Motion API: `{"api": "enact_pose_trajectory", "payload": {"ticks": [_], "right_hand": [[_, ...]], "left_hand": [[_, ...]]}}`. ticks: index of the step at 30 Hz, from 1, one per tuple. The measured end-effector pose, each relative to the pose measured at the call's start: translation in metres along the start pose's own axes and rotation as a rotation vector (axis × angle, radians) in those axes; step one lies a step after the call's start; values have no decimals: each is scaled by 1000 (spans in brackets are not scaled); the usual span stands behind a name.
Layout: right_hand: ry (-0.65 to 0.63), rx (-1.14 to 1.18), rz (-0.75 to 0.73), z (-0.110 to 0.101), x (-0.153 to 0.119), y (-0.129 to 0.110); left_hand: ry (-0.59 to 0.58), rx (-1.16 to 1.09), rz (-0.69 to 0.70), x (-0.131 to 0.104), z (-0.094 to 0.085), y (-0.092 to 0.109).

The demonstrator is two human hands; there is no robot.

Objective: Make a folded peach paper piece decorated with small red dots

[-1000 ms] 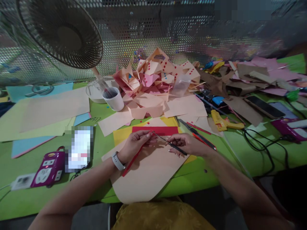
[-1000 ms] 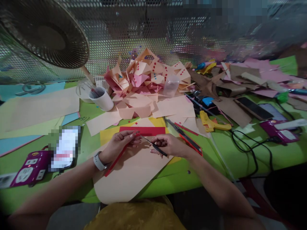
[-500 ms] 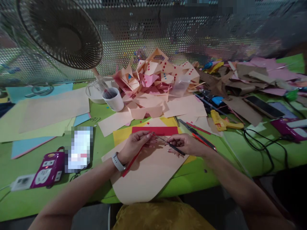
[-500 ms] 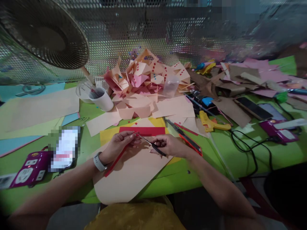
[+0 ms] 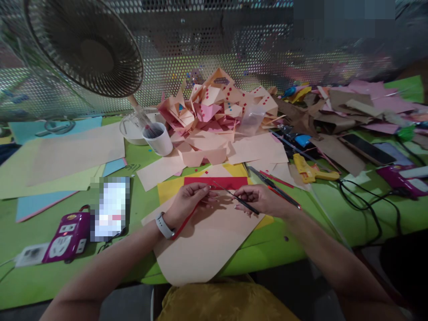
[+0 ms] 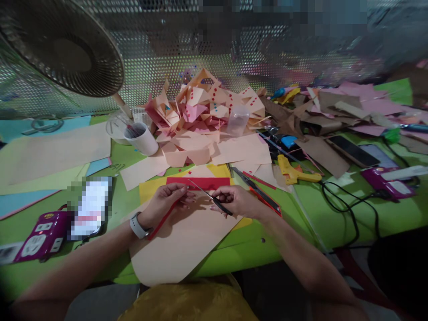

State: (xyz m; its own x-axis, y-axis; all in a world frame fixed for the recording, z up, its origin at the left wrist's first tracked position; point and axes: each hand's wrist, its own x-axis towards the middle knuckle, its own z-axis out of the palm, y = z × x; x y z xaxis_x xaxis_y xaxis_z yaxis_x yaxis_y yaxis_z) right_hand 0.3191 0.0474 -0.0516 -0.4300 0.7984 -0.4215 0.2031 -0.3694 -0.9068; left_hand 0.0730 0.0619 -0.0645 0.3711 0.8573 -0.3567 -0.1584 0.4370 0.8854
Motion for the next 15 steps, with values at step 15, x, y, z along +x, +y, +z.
{"api": "enact_pose_trajectory", "payload": {"ticks": [15], "right_hand": [[-3,5,-1,0,0,1]], "left_hand": [[-2,-47,1,1,-1,-1]]}}
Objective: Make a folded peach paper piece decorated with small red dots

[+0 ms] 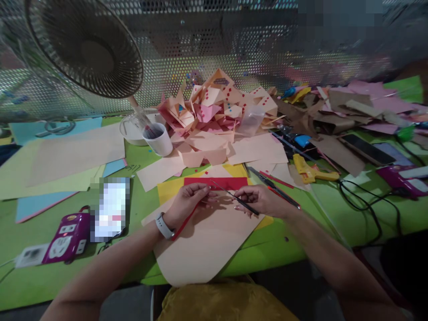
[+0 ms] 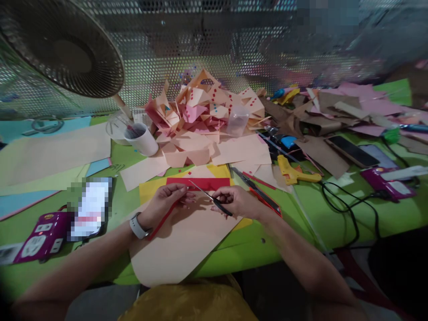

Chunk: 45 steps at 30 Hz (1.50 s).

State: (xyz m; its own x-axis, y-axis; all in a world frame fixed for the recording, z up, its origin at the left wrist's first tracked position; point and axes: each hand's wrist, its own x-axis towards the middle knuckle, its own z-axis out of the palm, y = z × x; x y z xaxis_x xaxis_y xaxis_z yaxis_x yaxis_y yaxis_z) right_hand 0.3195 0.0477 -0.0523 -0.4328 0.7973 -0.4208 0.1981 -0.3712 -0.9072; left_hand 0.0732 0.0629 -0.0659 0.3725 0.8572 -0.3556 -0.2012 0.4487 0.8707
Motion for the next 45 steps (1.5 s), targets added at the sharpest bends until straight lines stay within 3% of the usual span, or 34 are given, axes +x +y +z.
{"api": "enact_pose_trajectory", "payload": {"ticks": [11,28,45], "right_hand": [[-20,16,31,1,-4,-8],[-74,17,26,3,0,-1],[-36,34,25,2,-1,-1]], "left_hand": [[17,-4,17,-3,3,5],[-9,3,8,-4,5,6],[22,-8,-44,-4,1,2]]}}
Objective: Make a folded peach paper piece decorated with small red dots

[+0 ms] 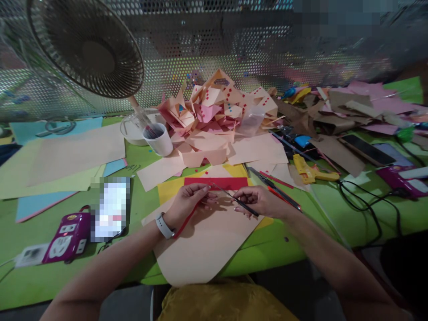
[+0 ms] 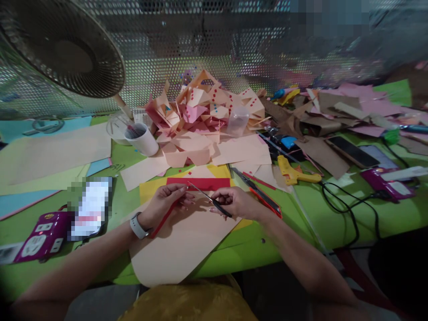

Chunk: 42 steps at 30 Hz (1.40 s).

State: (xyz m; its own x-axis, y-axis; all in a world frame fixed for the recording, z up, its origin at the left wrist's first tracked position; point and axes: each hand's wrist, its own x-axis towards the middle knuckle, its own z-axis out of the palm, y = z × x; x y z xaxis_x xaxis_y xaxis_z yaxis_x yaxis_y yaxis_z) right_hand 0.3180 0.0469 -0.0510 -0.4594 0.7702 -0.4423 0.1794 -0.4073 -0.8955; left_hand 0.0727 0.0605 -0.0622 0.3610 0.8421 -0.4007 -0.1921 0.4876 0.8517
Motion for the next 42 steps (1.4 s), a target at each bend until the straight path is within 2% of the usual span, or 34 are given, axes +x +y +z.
{"api": "enact_pose_trajectory", "payload": {"ticks": [18,27,42], "right_hand": [[-8,17,1,3,-1,-5],[-45,-19,-22,1,2,7],[-51,-35,-37,0,4,11]], "left_hand": [[5,-9,55,1,0,2],[-32,-30,37,-1,4,3],[-28,5,32,1,2,2]]}}
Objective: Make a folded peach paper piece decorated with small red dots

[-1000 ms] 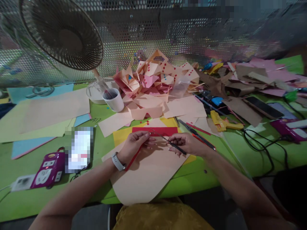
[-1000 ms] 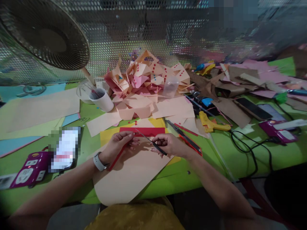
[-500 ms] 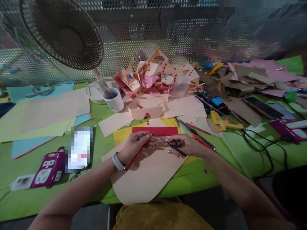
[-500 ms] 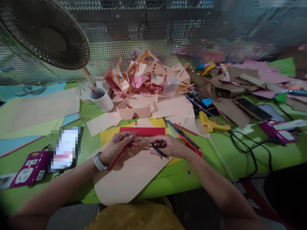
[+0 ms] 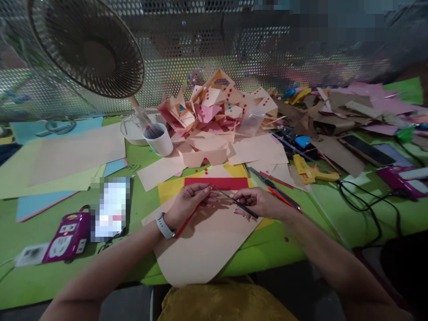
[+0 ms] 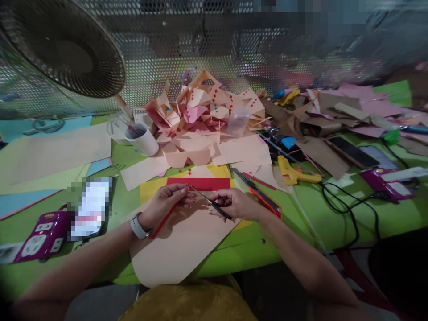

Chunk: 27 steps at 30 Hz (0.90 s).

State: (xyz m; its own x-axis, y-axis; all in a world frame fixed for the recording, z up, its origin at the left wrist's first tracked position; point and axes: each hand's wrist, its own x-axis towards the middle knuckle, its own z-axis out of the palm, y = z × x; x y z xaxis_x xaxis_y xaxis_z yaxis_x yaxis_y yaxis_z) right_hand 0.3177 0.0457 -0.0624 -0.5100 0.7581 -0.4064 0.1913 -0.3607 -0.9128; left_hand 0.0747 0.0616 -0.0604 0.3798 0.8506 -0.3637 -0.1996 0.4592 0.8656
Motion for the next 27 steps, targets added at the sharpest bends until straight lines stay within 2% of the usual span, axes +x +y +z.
{"api": "enact_pose_trajectory", "payload": {"ticks": [6,12,27], "right_hand": [[23,17,12,0,-2,-5],[40,25,27,1,-4,-11],[63,41,33,1,-3,-12]], "left_hand": [[10,-15,26,0,0,0],[19,-15,-5,0,-2,-3],[10,-24,14,0,-2,-3]]}}
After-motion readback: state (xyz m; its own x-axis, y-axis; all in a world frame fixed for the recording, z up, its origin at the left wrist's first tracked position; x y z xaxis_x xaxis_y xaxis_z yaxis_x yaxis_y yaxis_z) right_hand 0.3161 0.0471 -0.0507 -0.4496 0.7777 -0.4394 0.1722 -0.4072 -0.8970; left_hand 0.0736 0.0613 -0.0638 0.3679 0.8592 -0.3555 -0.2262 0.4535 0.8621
